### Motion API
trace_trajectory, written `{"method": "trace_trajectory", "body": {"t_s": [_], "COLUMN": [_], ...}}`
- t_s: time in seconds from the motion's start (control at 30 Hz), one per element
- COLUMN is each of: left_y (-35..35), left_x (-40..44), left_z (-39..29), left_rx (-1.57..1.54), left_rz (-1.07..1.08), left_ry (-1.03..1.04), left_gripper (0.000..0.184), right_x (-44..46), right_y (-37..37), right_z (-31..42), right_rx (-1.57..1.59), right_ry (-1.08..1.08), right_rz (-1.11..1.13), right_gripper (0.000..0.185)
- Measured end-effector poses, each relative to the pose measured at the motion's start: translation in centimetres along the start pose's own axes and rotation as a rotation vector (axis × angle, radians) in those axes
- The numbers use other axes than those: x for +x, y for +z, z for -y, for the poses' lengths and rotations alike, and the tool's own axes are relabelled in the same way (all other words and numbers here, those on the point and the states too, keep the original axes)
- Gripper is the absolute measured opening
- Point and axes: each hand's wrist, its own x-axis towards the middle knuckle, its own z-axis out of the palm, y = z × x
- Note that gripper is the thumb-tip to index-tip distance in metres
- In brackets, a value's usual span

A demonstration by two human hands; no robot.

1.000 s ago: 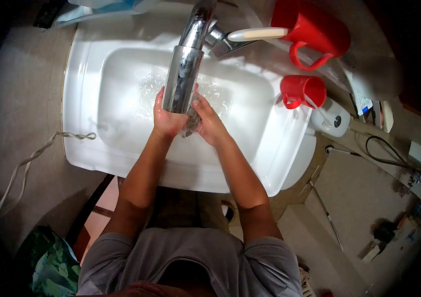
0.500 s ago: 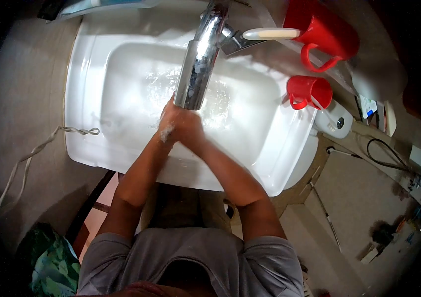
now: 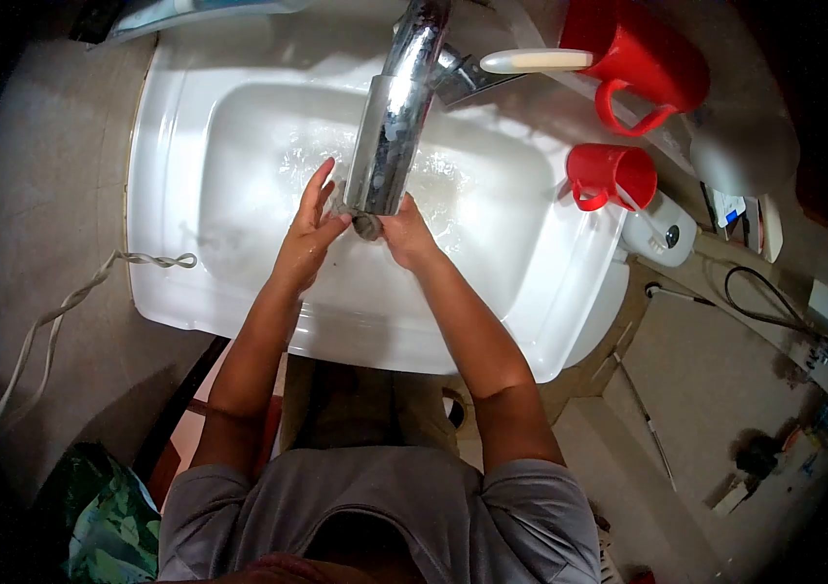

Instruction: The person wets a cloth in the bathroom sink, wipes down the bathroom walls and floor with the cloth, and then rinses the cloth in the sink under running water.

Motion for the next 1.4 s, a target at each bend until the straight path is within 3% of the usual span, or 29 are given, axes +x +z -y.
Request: {"method": "trace_trajectory", "body": {"t_s": [0.1,0.2,0.3,0.4,0.47,0.53,0.63,0.7,0.83,0.9,0.93,1.0,1.03,1.1,1.13,1.17,1.23,1.33,1.4], "left_y": [-0.2,0.2,-1.8,-3.8,-5.2,-6.6,-7.4,-7.8,-7.5,-7.5,-7.5,-7.8,-7.9,-7.9,-7.8,-7.7,-7.6,-7.5,-7.1], "left_x": [-0.1,-0.8,-0.7,-1.4,-2.2,-3.6,-5.4,-6.4,-7.2,-7.6,-7.9,-8.0,-8.0,-7.8,-7.5,-7.3,-7.5,-7.5,-7.2], "left_z": [0.9,0.5,2.0,1.7,1.5,0.9,0.1,0.4,1.2,1.3,1.1,1.4,1.6,1.7,1.9,2.0,2.1,1.6,2.3], "left_rx": [0.145,0.334,0.413,0.226,0.227,0.244,0.306,0.333,0.472,0.509,0.435,0.383,0.348,0.257,0.241,0.228,0.263,0.349,0.315], "left_rz": [0.012,-0.021,-0.066,-0.134,-0.156,-0.170,-0.241,-0.274,-0.329,-0.360,-0.359,-0.396,-0.412,-0.420,-0.425,-0.429,-0.413,-0.393,-0.312], "left_ry": [-0.006,0.019,0.141,0.101,0.180,0.199,0.230,0.185,0.294,0.388,0.398,0.398,0.396,0.364,0.379,0.392,0.378,0.351,0.275], "left_gripper": [0.065,0.063,0.058,0.047,0.039,0.037,0.030,0.028,0.025,0.025,0.025,0.026,0.026,0.025,0.025,0.025,0.025,0.025,0.031], "right_x": [0.3,1.2,-1.2,-1.4,-0.7,-1.4,-3.8,-3.7,4.2,6.7,6.9,6.6,7.7,10.8,9.0,8.2,5.7,5.0,4.4], "right_y": [0.9,0.3,1.8,-0.8,-4.4,-6.5,-5.6,-1.6,2.1,3.1,3.5,3.0,2.1,3.0,6.2,6.4,7.2,4.1,2.5], "right_z": [0.0,-0.8,3.8,3.2,2.0,1.7,-1.4,-2.7,-5.3,-2.3,-1.0,0.4,-1.0,-5.1,-3.4,-4.9,-3.9,-3.7,-2.9], "right_rx": [-0.068,-0.259,-0.726,-1.290,-1.364,-1.562,-1.751,-1.542,-1.382,-1.084,-1.018,-1.383,-1.399,-1.506,-1.341,-1.568,-1.621,-1.332,-1.019], "right_ry": [-0.076,-0.017,-0.140,-0.584,-0.703,-0.751,-0.577,-0.709,-0.961,-0.612,-0.669,-0.909,-1.030,-0.995,-0.721,-0.794,-0.754,-1.007,-0.740], "right_rz": [-0.125,-0.329,-0.212,-0.261,-0.326,-0.430,-0.249,0.093,0.184,-0.040,-0.150,-0.402,-0.401,-0.444,-0.367,-0.063,0.274,0.033,-0.206], "right_gripper": [0.033,0.029,0.025,0.020,0.017,0.017,0.015,0.013,0.011,0.011,0.011,0.013,0.017,0.016,0.016,0.024,0.026,0.020,0.027]}}
